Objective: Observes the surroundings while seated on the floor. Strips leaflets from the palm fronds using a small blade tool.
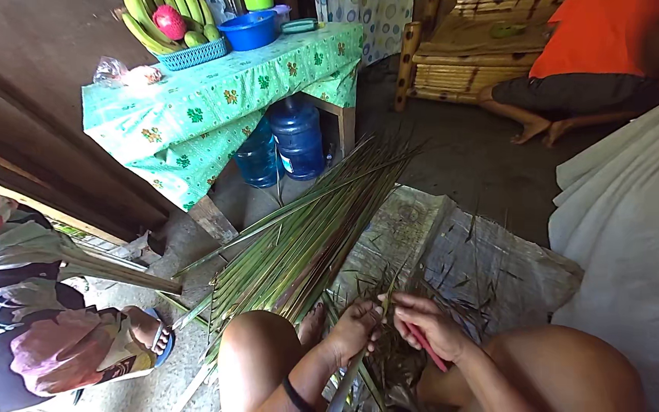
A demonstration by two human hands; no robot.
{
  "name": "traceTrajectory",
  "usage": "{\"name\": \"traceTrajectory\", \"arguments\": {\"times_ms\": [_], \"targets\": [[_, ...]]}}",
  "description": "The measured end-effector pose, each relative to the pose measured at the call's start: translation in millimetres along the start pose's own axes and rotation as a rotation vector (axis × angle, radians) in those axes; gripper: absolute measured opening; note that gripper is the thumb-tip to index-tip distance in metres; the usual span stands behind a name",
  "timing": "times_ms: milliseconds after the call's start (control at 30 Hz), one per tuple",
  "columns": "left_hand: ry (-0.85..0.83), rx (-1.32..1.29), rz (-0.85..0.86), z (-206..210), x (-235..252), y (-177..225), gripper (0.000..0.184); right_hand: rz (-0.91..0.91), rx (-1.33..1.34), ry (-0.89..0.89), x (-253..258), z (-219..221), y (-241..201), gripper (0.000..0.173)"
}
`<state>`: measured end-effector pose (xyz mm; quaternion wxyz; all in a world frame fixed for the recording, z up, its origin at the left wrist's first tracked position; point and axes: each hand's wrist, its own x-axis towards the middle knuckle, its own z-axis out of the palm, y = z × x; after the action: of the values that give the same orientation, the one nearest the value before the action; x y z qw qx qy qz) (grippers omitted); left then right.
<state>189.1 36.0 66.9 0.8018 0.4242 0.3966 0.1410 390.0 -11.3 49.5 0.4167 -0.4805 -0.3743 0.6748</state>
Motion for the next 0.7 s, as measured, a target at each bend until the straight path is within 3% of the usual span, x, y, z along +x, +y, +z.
{"name": "traceTrajectory", "arguments": {"times_ms": [267, 367, 500, 700], "targets": [[-0.006, -0.008, -0.026, -5, -6, 0, 0.019, -0.064, 0.028, 0.154, 6, -3, -4, 0.027], [0.057, -0.02, -0.04, -3, -5, -1, 0.022, -0.169, -0.267, 0.078, 0, 8, 4, 0.02], [0.069, -0.03, -0.036, -2, -4, -1, 0.025, -0.361, -0.64, 0.115, 4, 6, 14, 0.028], [0.01, -0.015, -0.026, -1, -8, -5, 0.025, -0.316, -0.326, 0.318, 12, -20, 2, 0.025]]}}
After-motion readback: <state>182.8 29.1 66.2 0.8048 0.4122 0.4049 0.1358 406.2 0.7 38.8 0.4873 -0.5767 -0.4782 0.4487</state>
